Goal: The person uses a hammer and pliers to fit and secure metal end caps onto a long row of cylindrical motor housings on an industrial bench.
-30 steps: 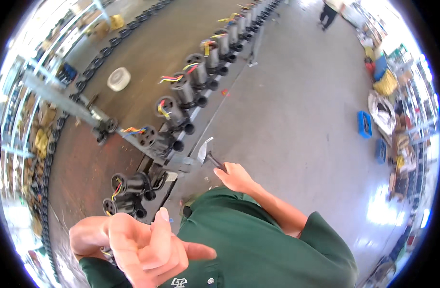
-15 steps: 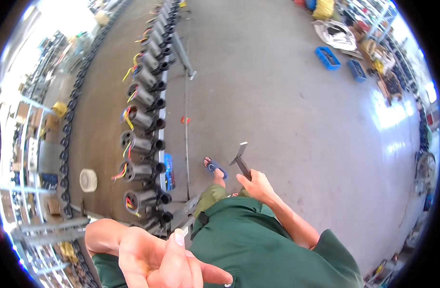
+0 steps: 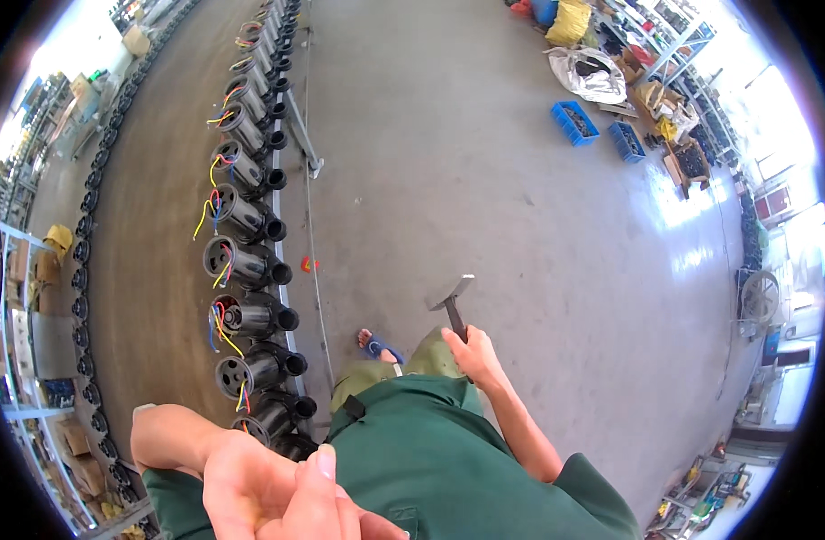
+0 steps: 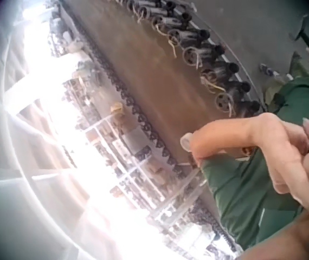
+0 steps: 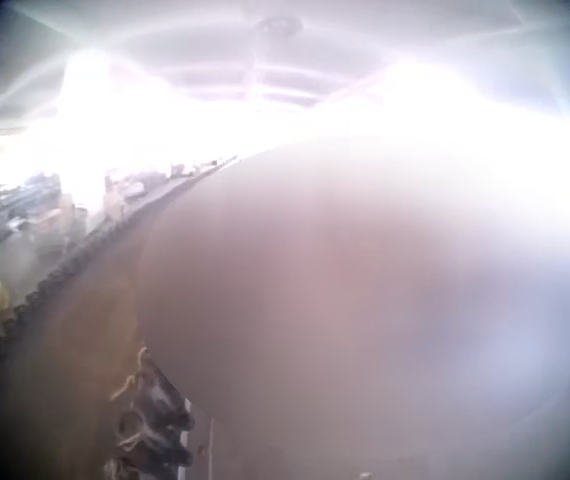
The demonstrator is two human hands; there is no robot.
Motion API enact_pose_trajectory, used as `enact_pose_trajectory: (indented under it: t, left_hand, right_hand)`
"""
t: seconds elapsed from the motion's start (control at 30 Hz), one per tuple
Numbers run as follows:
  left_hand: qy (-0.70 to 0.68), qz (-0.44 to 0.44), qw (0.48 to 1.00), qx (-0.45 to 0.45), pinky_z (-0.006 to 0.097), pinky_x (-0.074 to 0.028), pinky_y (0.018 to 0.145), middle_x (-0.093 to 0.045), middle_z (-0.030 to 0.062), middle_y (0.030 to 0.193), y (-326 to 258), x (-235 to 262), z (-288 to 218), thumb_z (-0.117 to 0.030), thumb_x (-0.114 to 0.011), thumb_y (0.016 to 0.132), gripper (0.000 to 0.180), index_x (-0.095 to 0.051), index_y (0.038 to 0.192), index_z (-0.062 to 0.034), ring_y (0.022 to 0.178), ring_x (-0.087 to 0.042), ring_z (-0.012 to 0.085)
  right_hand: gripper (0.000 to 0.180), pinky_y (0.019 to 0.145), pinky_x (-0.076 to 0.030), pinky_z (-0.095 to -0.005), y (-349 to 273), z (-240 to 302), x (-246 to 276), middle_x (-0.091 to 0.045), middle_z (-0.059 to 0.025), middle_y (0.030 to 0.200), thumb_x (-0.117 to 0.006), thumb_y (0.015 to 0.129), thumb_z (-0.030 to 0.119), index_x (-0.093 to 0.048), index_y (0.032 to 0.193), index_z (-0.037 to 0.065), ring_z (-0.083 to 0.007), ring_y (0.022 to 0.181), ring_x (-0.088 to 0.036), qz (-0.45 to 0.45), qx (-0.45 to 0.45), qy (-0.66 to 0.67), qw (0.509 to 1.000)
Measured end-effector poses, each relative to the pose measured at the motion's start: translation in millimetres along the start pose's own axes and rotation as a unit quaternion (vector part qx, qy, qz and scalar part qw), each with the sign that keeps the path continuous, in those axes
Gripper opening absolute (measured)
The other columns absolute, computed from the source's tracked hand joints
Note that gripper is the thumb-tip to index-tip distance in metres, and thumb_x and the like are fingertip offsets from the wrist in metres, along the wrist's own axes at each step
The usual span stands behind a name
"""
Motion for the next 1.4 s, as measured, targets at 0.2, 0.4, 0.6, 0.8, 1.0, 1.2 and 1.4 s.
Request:
enact_pose_trajectory:
  t: [0.2, 0.4, 0.6, 0.8, 1.0, 1.2, 1.4]
  left_hand:
    - [-0.024, 0.065, 0.994, 0.079, 0.040, -0.011, 0.131, -0.051, -0.0043, 0.047, -47, 2, 40, -0.018, -0.058, 0.097, 0.048, -0.049, 0.051, -0.0091, 0.052, -0.064, 0.0111]
    - [0.035, 0.086, 0.993, 0.071, 0.036, -0.016, 0.130, -0.051, -0.0029, 0.048, -76, -4, 71, -0.015, -0.057, 0.096, 0.045, -0.052, 0.052, -0.0071, 0.052, -0.063, 0.0112]
    - [0.067, 0.153, 0.978, 0.129, 0.037, -0.017, 0.129, -0.049, -0.0016, 0.047, -84, -40, 105, -0.013, -0.057, 0.095, 0.044, -0.050, 0.052, -0.0077, 0.054, -0.065, 0.0131]
    - [0.065, 0.178, 0.973, 0.135, 0.037, -0.023, 0.127, -0.049, -0.0007, 0.046, -81, -98, 144, -0.013, -0.059, 0.094, 0.046, -0.049, 0.050, -0.0093, 0.053, -0.065, 0.0136]
    - [0.011, 0.215, 0.972, 0.096, 0.036, -0.052, 0.079, -0.045, 0.0005, 0.050, -99, -174, 160, -0.025, -0.068, 0.092, 0.047, -0.046, 0.053, -0.0138, 0.056, -0.062, 0.0178]
    - [-0.404, -0.260, 0.412, 0.774, 0.054, -0.037, 0.117, -0.037, 0.0008, 0.047, -266, -234, 196, -0.021, -0.054, 0.101, 0.050, -0.038, 0.056, -0.0098, 0.046, -0.043, 0.0148]
    - [-0.398, -0.468, 0.290, 0.734, 0.042, -0.038, 0.113, -0.035, 0.0023, 0.047, -301, -235, 197, -0.027, -0.040, 0.105, 0.050, -0.035, 0.056, -0.0142, 0.047, -0.044, 0.0165]
  right_hand:
    - [0.044, 0.050, -0.040, -0.0342, 31, 51, -34, -0.053, -0.0024, 0.066, -0.067, 0.095, 0.041, -0.053, 0.082, 0.001, -0.0119, 0.059, -0.050, 0.040, -0.002, -0.050, 0.998]
    - [0.046, 0.050, -0.039, -0.0346, 64, 90, -65, -0.053, -0.0022, 0.067, -0.065, 0.096, 0.043, -0.054, 0.082, 0.001, -0.0123, 0.059, -0.049, 0.112, -0.029, -0.097, 0.989]
    - [0.046, 0.051, -0.042, -0.0339, 115, 120, -69, -0.055, -0.0030, 0.068, -0.065, 0.097, 0.043, -0.056, 0.085, 0.000, -0.0129, 0.059, -0.053, 0.175, 0.000, -0.123, 0.977]
    - [0.037, 0.048, -0.038, -0.0265, 173, 170, -49, -0.050, 0.0024, 0.069, -0.066, 0.099, 0.037, -0.056, 0.086, 0.004, -0.0069, 0.055, -0.044, 0.203, 0.009, -0.127, 0.971]
    - [0.048, 0.053, -0.043, -0.0349, 245, 218, -15, -0.056, -0.0034, 0.069, -0.066, 0.097, 0.044, -0.060, 0.088, -0.003, -0.0129, 0.061, -0.052, 0.216, 0.050, -0.161, 0.962]
    - [0.044, 0.050, -0.043, -0.0352, 310, 267, 24, -0.054, -0.0017, 0.065, -0.065, 0.098, 0.041, -0.059, 0.084, 0.000, -0.0132, 0.057, -0.052, 0.193, 0.082, -0.194, 0.958]
    - [0.035, 0.048, -0.039, -0.0298, 339, 295, 13, -0.051, 0.0018, 0.066, -0.067, 0.098, 0.033, -0.054, 0.081, 0.005, -0.0094, 0.053, -0.046, 0.238, 0.062, -0.093, 0.965]
Point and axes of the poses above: each hand's wrist, its own y-axis towards the middle knuckle, its own x-axis out of the back of the hand, z = x × y, the point moved 7 cm from there along y, towards the middle knuckle
